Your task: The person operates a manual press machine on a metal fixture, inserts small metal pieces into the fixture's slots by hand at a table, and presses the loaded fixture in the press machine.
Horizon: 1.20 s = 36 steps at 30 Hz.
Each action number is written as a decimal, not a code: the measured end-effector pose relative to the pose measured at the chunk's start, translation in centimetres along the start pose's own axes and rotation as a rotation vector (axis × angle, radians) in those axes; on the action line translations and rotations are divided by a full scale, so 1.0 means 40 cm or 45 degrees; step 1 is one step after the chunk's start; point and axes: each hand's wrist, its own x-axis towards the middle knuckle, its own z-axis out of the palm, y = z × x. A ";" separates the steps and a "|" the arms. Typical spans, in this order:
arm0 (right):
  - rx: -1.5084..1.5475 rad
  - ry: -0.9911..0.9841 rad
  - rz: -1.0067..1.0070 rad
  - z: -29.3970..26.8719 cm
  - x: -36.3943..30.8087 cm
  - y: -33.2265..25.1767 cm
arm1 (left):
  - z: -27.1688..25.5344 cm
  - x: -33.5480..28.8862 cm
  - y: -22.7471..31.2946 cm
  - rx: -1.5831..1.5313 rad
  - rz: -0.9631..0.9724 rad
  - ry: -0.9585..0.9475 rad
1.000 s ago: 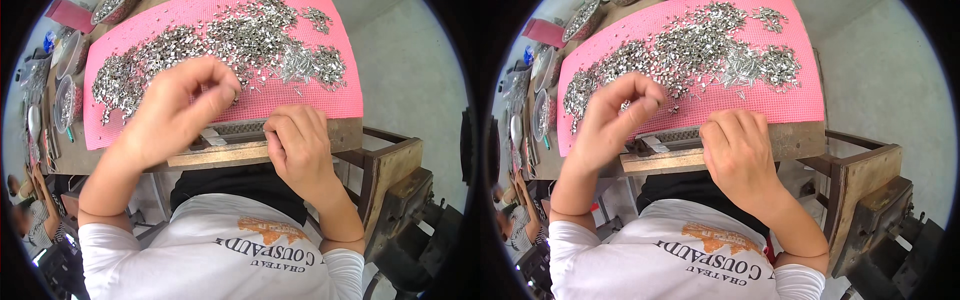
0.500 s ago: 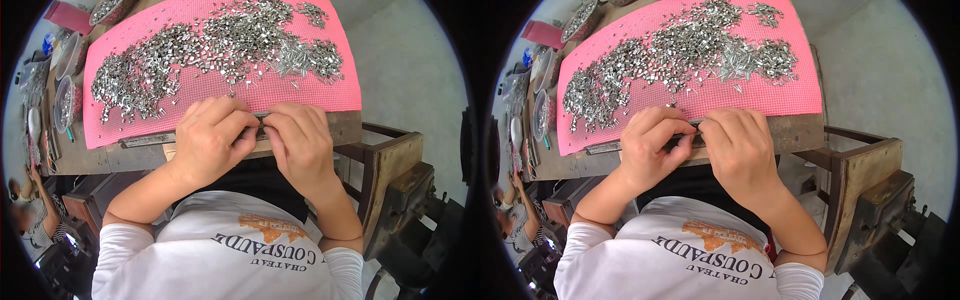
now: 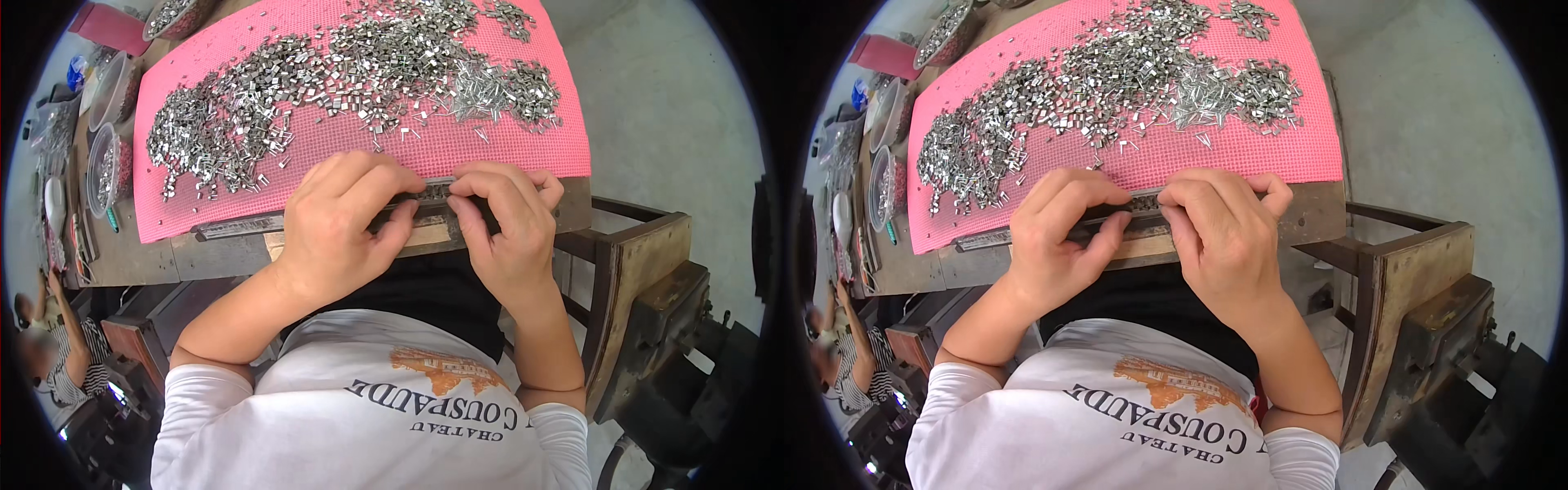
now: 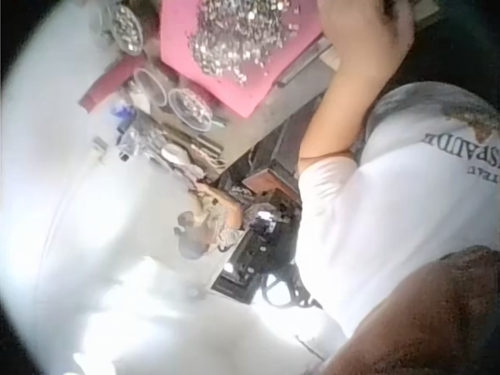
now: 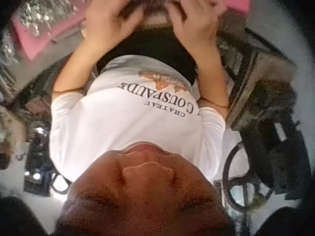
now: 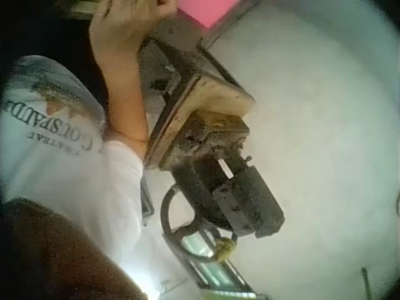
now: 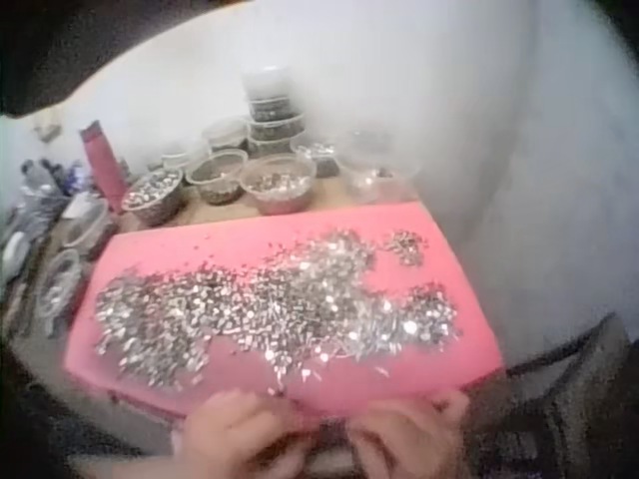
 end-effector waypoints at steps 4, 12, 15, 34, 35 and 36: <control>0.204 -0.127 0.073 -0.060 0.019 -0.061 | -0.049 -0.017 -0.017 -0.133 0.076 0.019; 1.483 -0.160 0.059 -0.201 0.004 -0.216 | -0.200 -0.098 -0.114 0.131 -0.200 0.361; 1.934 -0.152 -0.012 -0.103 0.100 -0.359 | -0.246 -0.143 -0.162 0.166 -0.248 0.457; 0.244 -0.762 -0.640 0.321 0.296 -0.314 | -0.302 -0.318 -0.312 -0.337 -0.725 0.990; 0.242 -0.765 -0.643 0.370 0.319 -0.314 | -0.302 -0.315 -0.312 -0.337 -0.727 0.995; 0.075 -0.658 -0.721 0.416 0.340 -0.317 | -0.302 -0.314 -0.311 -0.291 -0.699 0.968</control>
